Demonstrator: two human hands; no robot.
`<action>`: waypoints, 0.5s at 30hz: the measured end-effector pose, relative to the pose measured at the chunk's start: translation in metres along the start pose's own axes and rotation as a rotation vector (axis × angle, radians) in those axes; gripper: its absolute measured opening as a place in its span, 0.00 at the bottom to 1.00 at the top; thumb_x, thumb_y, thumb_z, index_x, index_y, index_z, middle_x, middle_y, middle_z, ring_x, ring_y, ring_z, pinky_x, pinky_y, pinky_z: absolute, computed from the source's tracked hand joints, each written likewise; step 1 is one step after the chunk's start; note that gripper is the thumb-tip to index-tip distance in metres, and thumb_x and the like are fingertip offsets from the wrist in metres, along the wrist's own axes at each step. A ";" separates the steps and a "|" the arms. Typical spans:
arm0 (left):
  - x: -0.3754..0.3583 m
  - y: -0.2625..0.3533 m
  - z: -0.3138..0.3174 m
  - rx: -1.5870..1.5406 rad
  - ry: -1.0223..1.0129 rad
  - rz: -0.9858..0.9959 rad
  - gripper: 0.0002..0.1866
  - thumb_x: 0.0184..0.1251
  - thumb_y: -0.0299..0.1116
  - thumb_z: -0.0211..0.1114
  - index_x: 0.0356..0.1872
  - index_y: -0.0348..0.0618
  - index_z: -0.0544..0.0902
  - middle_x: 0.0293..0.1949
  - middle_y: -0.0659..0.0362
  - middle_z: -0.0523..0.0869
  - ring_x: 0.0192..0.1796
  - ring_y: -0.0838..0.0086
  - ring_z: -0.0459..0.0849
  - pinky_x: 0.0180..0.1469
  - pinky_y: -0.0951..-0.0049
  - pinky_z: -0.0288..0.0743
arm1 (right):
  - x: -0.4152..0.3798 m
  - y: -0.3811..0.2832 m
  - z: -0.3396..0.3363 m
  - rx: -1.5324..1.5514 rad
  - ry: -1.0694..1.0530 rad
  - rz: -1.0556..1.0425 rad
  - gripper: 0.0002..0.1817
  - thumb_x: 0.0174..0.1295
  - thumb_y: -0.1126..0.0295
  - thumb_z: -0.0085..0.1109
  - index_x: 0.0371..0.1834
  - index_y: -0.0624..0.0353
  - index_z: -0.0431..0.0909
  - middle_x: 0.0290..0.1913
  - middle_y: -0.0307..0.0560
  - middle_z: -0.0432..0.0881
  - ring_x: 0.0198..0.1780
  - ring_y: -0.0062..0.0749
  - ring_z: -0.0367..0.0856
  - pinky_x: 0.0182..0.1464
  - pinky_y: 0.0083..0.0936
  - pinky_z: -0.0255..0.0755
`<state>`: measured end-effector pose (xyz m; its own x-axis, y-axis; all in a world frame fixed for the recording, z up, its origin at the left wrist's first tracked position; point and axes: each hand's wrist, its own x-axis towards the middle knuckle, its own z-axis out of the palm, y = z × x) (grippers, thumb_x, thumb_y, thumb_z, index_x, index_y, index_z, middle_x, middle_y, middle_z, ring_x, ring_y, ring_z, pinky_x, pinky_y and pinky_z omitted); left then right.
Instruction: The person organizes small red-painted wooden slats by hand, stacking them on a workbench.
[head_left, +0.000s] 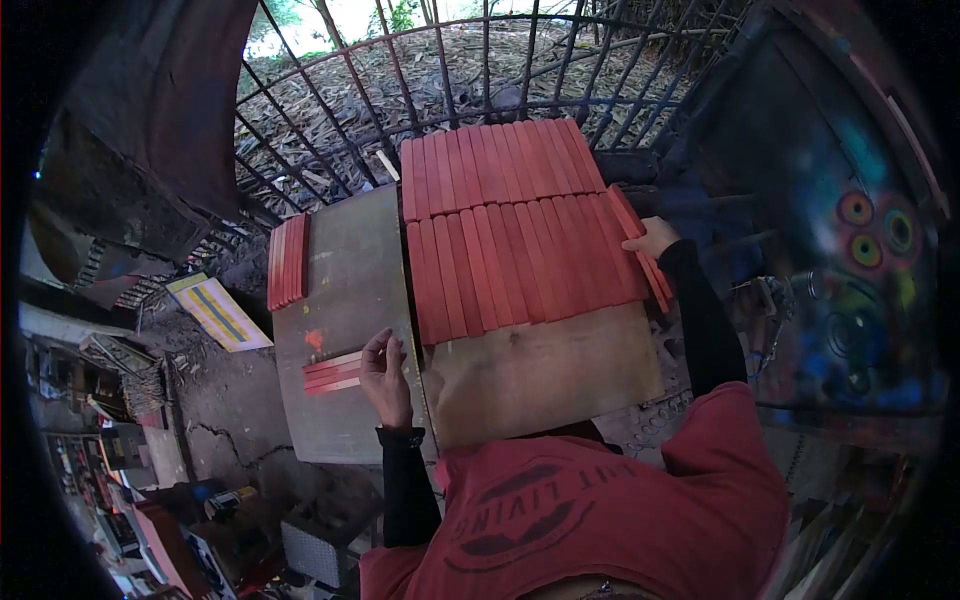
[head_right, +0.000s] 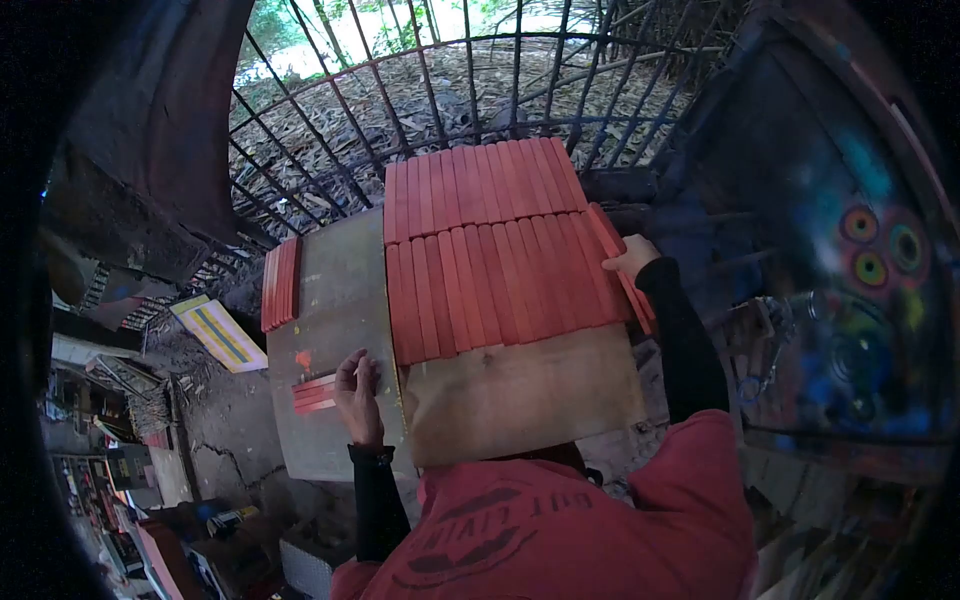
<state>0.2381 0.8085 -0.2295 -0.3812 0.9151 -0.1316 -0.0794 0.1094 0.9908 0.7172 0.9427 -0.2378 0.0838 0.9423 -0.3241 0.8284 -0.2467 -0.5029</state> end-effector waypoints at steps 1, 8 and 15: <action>-0.001 -0.002 0.000 0.009 0.003 -0.006 0.14 0.66 0.31 0.61 0.49 0.35 0.76 0.40 0.60 0.81 0.40 0.80 0.78 0.42 0.80 0.72 | 0.000 0.003 0.000 0.077 -0.020 -0.025 0.20 0.48 0.65 0.69 0.41 0.66 0.79 0.32 0.52 0.83 0.30 0.36 0.83 0.34 0.31 0.76; -0.018 -0.007 -0.013 0.070 0.048 0.019 0.11 0.66 0.30 0.60 0.44 0.33 0.78 0.35 0.61 0.81 0.35 0.81 0.77 0.39 0.81 0.72 | -0.072 -0.086 -0.013 0.467 -0.060 0.035 0.20 0.63 0.58 0.56 0.43 0.67 0.71 0.31 0.49 0.81 0.28 0.27 0.81 0.29 0.24 0.77; -0.026 -0.022 -0.033 0.104 -0.144 -0.117 0.12 0.66 0.32 0.61 0.44 0.35 0.78 0.36 0.59 0.82 0.36 0.79 0.80 0.36 0.80 0.74 | -0.173 -0.203 0.094 0.319 -0.192 -0.391 0.20 0.55 0.58 0.63 0.35 0.68 0.75 0.24 0.57 0.77 0.29 0.49 0.80 0.33 0.35 0.71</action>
<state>0.2192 0.7692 -0.2487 -0.2390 0.9390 -0.2473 -0.0173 0.2505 0.9680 0.4821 0.8084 -0.1548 -0.3250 0.9265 -0.1898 0.5659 0.0297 -0.8239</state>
